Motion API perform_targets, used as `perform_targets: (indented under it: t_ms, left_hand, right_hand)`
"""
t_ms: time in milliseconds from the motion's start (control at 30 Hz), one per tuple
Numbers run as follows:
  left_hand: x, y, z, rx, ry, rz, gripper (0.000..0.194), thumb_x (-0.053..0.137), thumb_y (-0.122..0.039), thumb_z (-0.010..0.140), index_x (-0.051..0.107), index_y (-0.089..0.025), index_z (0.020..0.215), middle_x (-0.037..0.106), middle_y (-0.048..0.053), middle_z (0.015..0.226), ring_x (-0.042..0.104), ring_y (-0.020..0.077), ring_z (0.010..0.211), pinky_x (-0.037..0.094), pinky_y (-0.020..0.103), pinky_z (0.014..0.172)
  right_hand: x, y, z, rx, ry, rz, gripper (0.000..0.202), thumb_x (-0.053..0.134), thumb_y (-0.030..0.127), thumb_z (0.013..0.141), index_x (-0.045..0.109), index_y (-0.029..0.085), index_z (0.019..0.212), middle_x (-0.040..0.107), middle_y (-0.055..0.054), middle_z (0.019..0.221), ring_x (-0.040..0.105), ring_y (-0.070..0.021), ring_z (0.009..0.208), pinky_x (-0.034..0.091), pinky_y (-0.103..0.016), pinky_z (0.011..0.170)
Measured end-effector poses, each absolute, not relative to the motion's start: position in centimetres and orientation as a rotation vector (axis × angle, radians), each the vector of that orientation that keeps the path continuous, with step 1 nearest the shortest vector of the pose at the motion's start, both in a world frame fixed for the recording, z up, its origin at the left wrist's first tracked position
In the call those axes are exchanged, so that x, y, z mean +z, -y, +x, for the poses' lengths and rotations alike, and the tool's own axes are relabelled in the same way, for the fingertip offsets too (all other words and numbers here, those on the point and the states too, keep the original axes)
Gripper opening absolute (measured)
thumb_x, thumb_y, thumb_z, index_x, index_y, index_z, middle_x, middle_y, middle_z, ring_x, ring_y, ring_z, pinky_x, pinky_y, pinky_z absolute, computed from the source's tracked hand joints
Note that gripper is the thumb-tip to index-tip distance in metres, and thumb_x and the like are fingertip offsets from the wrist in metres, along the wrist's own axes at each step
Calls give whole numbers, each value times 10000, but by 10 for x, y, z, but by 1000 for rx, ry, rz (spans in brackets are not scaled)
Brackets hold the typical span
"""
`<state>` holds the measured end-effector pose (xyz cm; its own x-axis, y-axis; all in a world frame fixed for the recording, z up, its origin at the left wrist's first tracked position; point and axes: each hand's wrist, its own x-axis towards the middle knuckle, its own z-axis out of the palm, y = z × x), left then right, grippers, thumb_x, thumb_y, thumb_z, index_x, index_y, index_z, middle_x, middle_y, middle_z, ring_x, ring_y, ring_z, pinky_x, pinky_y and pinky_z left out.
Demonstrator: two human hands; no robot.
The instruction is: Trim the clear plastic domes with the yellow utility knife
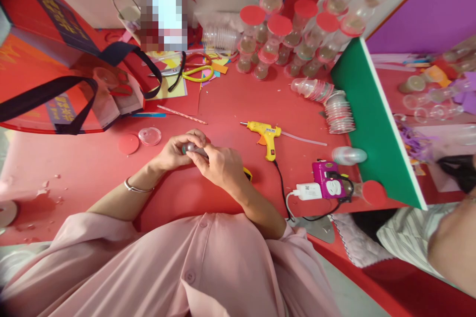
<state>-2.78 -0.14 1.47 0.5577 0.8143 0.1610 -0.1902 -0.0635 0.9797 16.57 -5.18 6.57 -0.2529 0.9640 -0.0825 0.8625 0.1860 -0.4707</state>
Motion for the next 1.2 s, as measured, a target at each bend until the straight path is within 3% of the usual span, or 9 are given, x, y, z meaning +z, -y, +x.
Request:
perform_targets:
  t_ms: [133, 267, 467, 567, 700, 800, 900, 1100, 1200]
  left_hand:
    - [15, 3, -27, 912, -629, 1385, 368, 872, -284, 824, 772, -222, 1173, 644, 115, 1183, 705, 225, 1050, 611, 343, 917]
    - [14, 4, -26, 904, -681, 1276, 514, 889, -302, 810, 695, -222, 1280, 683, 111, 1175, 735, 205, 960, 627, 324, 862]
    - [13, 2, -27, 955, -687, 1319, 427, 946, -289, 728, 712, -193, 1072, 654, 93, 1149, 684, 180, 934, 599, 295, 817]
    - [12, 2, -25, 978, -624, 1165, 329, 849, -427, 846, 710, -191, 1028, 652, 86, 1076, 664, 159, 776, 601, 334, 723]
    - [12, 2, -22, 1051, -713, 1214, 221, 854, -314, 846, 693, -183, 921, 655, 63, 978, 676, 171, 818, 586, 323, 730]
    - [13, 5, -19, 1045, -775, 1372, 379, 938, -249, 723, 671, -175, 980, 660, 61, 1017, 677, 164, 864, 579, 305, 769]
    - [14, 11, -16, 1078, -849, 1419, 488, 915, -257, 740, 604, -191, 1111, 666, 53, 1027, 676, 144, 841, 572, 286, 764]
    - [21, 14, -20, 1154, -866, 1485, 372, 767, -313, 887, 502, -237, 1138, 648, 19, 938, 660, 140, 762, 550, 286, 710]
    - [29, 14, -26, 1073, -979, 1879, 306, 752, -291, 889, 590, -215, 1138, 660, 79, 1054, 667, 197, 929, 551, 346, 841]
  right_hand:
    - [66, 51, 168, 646, 2191, -1734, 560, 474, 695, 1038, 756, 231, 1173, 830, -70, 906, 752, -227, 775, 346, -312, 667]
    - [68, 49, 172, 650, 2149, -1752, 617, 466, 774, 1001, 741, 222, 1023, 794, -52, 797, 727, -217, 729, 299, -309, 638]
    - [72, 43, 181, 733, 1969, -1802, 645, 293, 705, 1079, 689, 235, 886, 747, -35, 743, 708, -201, 715, 307, -300, 645]
    - [73, 41, 186, 771, 1900, -1785, 618, 250, 636, 1108, 677, 239, 904, 746, -38, 767, 723, -212, 764, 362, -294, 680]
    - [77, 39, 190, 777, 1804, -1732, 491, 303, 549, 1112, 679, 239, 1050, 790, -60, 935, 752, -234, 897, 453, -293, 762]
    - [80, 40, 193, 760, 1735, -1697, 388, 382, 497, 1087, 657, 238, 1176, 798, -76, 1078, 750, -259, 987, 504, -321, 822]
    - [82, 44, 197, 754, 1673, -1641, 335, 453, 404, 1042, 621, 238, 1280, 777, -91, 1196, 729, -276, 1070, 540, -367, 896]
    - [78, 65, 208, 839, 1641, -1413, 513, 429, 226, 985, 490, 250, 1494, 723, -92, 1209, 701, -215, 1000, 584, -391, 932]
    - [75, 80, 213, 804, 1661, -1322, 593, 425, 187, 974, 427, 256, 1564, 705, -80, 1140, 689, -196, 981, 590, -389, 961]
